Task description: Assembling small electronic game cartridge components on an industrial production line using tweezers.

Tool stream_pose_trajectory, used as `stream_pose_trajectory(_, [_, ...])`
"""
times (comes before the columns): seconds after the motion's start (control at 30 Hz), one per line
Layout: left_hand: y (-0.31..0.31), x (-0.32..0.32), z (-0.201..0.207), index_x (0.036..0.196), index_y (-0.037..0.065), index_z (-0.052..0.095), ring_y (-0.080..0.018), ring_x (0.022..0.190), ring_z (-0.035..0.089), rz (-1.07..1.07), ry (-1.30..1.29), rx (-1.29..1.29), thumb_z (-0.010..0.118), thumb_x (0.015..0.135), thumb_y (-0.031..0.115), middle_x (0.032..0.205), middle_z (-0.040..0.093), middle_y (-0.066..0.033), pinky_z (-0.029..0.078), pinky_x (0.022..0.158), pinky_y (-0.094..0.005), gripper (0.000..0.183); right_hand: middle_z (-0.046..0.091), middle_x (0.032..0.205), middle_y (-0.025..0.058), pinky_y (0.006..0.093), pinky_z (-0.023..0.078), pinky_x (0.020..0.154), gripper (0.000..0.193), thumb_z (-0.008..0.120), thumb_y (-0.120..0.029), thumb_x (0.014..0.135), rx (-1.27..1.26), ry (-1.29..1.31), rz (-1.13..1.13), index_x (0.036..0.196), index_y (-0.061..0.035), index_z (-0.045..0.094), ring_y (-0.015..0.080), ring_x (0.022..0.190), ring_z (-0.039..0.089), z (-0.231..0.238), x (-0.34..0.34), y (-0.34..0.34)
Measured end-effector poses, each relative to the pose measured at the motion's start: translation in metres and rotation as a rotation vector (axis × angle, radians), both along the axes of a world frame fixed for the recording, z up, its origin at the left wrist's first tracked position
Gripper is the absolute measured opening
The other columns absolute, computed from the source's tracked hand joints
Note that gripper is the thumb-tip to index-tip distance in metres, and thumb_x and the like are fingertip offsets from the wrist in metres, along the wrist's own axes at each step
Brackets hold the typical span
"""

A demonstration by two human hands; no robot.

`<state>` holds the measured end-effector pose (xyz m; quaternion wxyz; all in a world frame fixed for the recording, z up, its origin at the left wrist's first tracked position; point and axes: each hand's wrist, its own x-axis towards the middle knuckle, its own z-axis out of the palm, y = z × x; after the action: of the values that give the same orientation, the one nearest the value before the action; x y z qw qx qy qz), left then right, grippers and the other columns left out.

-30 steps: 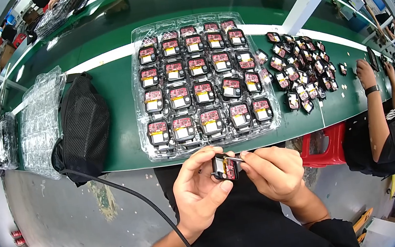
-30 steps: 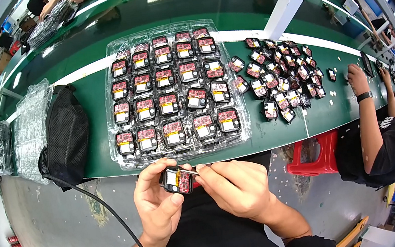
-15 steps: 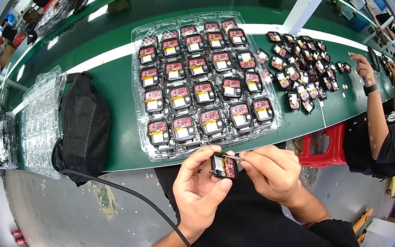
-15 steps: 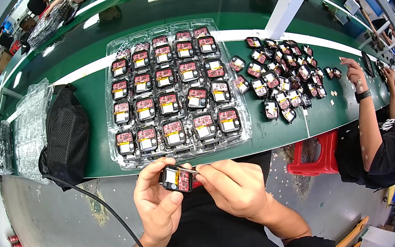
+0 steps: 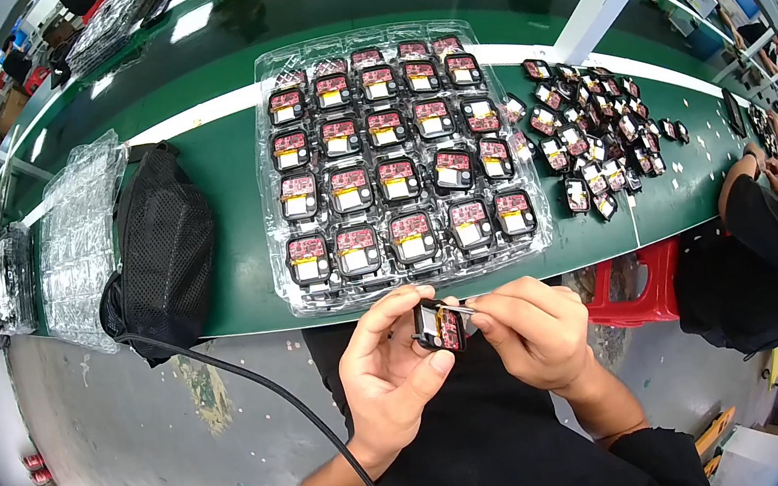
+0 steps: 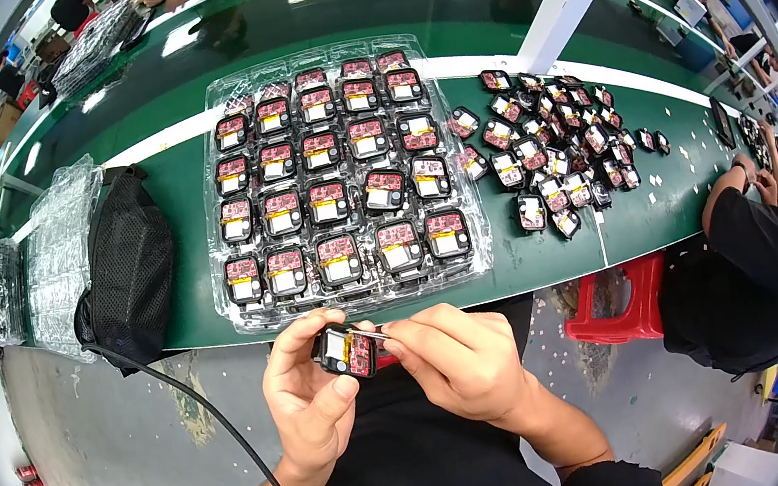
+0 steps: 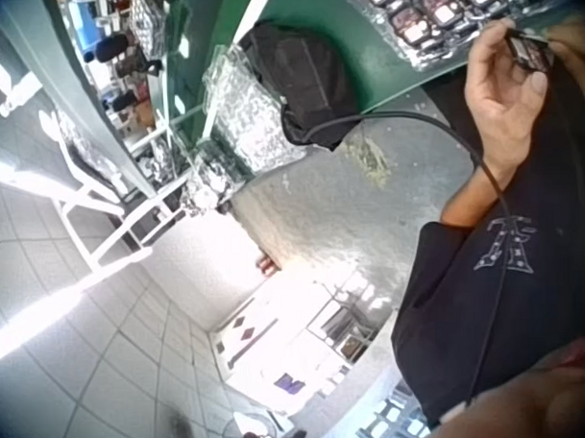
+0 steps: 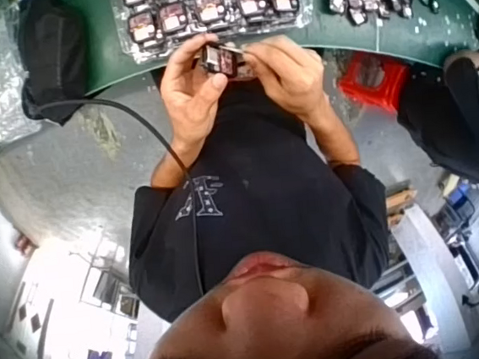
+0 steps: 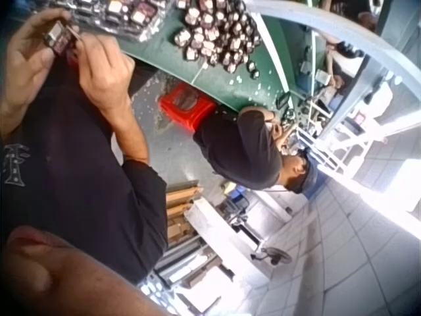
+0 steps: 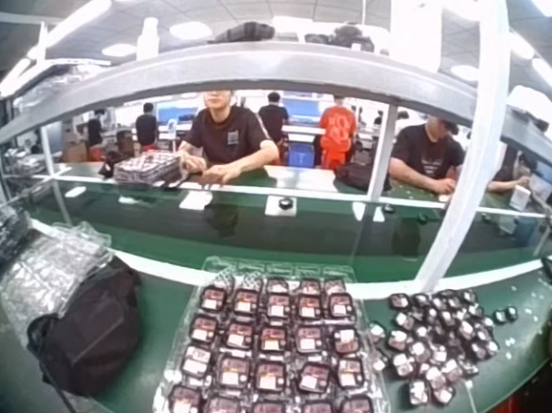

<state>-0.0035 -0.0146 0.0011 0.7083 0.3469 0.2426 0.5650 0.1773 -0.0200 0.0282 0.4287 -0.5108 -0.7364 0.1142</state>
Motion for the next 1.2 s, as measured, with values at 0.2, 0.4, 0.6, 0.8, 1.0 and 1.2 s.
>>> stream_pose_trajectory(0.2, [0.002, -0.002, -0.001, 0.139, -0.003, 0.05, -0.0297, 0.129, 0.058, -0.021, -0.045, 0.035, 0.073, 0.089, -0.005, 0.14, 0.052, -0.0172, 0.051, 0.108, -0.0414, 0.055, 0.073, 0.082, 0.0089, 0.0283, 0.052, 0.053, 0.009, 0.078, -0.005, 0.085, 0.008, -0.001, -0.014, 0.093, -0.0018, 0.074, 0.0194, 0.061, 0.067, 0.001, -0.001, 0.0])
stream_pose_trajectory(0.4, [0.003, -0.001, -0.001, 0.139, -0.003, 0.05, -0.0297, 0.129, 0.058, -0.024, -0.041, 0.048, 0.072, 0.089, -0.005, 0.139, 0.052, -0.0172, 0.052, 0.107, -0.0425, 0.055, 0.071, 0.082, 0.0082, 0.0306, 0.053, 0.052, 0.013, 0.078, -0.003, 0.084, -0.037, 0.004, 0.033, 0.095, -0.0001, 0.073, 0.0202, 0.062, 0.068, 0.004, 0.004, 0.001])
stream_pose_trajectory(0.6, [0.001, 0.003, 0.002, 0.139, -0.004, 0.049, -0.0323, 0.126, 0.06, 0.011, 0.008, 0.016, 0.074, 0.087, -0.002, 0.138, 0.054, -0.0177, 0.051, 0.107, -0.0442, 0.058, 0.071, 0.082, 0.0084, 0.0305, 0.053, 0.052, 0.013, 0.078, -0.003, 0.084, 0.001, 0.001, -0.011, 0.095, -0.0003, 0.073, 0.0203, 0.062, 0.068, -0.003, -0.002, -0.001])
stream_pose_trajectory(0.8, [-0.002, 0.007, 0.008, 0.141, -0.005, 0.049, -0.0343, 0.124, 0.062, 0.068, 0.048, -0.041, 0.078, 0.086, 0.003, 0.136, 0.057, -0.0186, 0.05, 0.108, -0.0468, 0.062, 0.071, 0.084, 0.0086, 0.03, 0.053, 0.051, 0.014, 0.079, -0.003, 0.084, 0.045, -0.015, -0.086, 0.096, -0.0008, 0.072, 0.0206, 0.06, 0.067, -0.005, -0.01, -0.005])
stream_pose_trajectory(1.0, [-0.004, 0.006, -0.002, 0.145, -0.006, 0.046, -0.0307, 0.133, 0.055, 0.049, 0.038, 0.094, 0.069, 0.091, -0.01, 0.146, 0.049, -0.0193, 0.051, 0.108, -0.0404, 0.059, 0.071, 0.084, 0.0074, 0.0297, 0.052, 0.05, 0.016, 0.079, -0.003, 0.082, 0.042, -0.038, -0.091, 0.097, -0.0017, 0.072, 0.0203, 0.059, 0.067, -0.005, -0.011, -0.005])
stream_pose_trajectory(1.2, [-0.007, 0.005, -0.006, 0.147, -0.01, 0.043, -0.0305, 0.132, 0.056, 0.061, 0.082, 0.112, 0.068, 0.091, -0.012, 0.146, 0.05, -0.0207, 0.05, 0.109, -0.0422, 0.061, 0.069, 0.083, 0.006, 0.031, 0.05, 0.048, 0.019, 0.079, -0.004, 0.081, -0.019, -0.118, -0.067, 0.098, -0.002, 0.071, 0.02, 0.055, 0.064, 0.003, -0.007, -0.008])
